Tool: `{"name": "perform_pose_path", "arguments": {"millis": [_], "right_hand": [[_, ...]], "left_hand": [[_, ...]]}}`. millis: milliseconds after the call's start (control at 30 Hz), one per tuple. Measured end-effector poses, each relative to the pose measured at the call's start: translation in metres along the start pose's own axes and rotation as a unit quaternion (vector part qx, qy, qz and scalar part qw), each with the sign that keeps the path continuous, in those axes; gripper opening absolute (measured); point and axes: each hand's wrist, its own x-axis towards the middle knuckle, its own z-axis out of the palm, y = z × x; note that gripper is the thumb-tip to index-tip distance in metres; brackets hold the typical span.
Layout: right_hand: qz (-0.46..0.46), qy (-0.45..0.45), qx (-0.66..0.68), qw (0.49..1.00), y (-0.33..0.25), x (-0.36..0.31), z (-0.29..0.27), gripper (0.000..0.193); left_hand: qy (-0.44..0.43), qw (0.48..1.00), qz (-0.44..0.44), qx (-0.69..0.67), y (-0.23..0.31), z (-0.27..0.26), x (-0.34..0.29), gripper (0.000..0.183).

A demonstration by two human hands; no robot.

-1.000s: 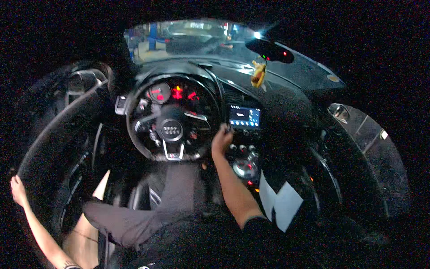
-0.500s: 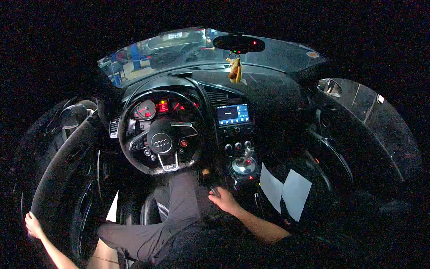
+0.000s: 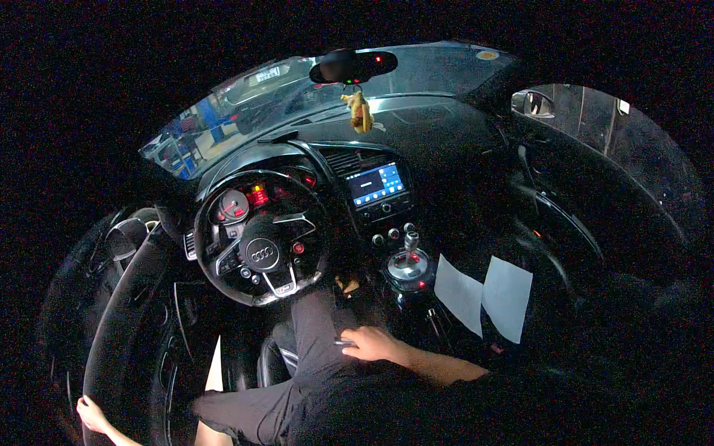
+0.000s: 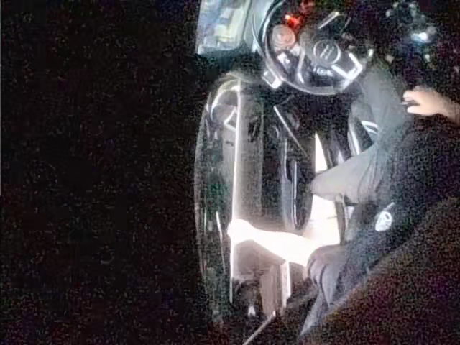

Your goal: Enter the driver's seat and check the car's interior controls.

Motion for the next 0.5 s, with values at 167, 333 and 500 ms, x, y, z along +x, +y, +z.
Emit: {"name": "perform_pose_path", "arguments": {"millis": [167,333,500], "right_hand": [[-0.025,0.004,-0.009,1.000,-0.004,0.003,0.000,0.036],[-0.003,-0.004,-0.036,0.999,-0.009,0.003,-0.006,0.038],[0.001,-0.017,-0.031,0.999,-0.009,0.004,-0.002,0.038]], "left_hand": [[0.010,1.000,0.012,-0.017,-0.004,0.004,0.003,0.039],[0.006,1.000,0.009,-0.018,0.005,0.007,0.002,0.039],[0.023,0.999,0.014,-0.028,-0.012,0.000,0.000,0.039]]}}
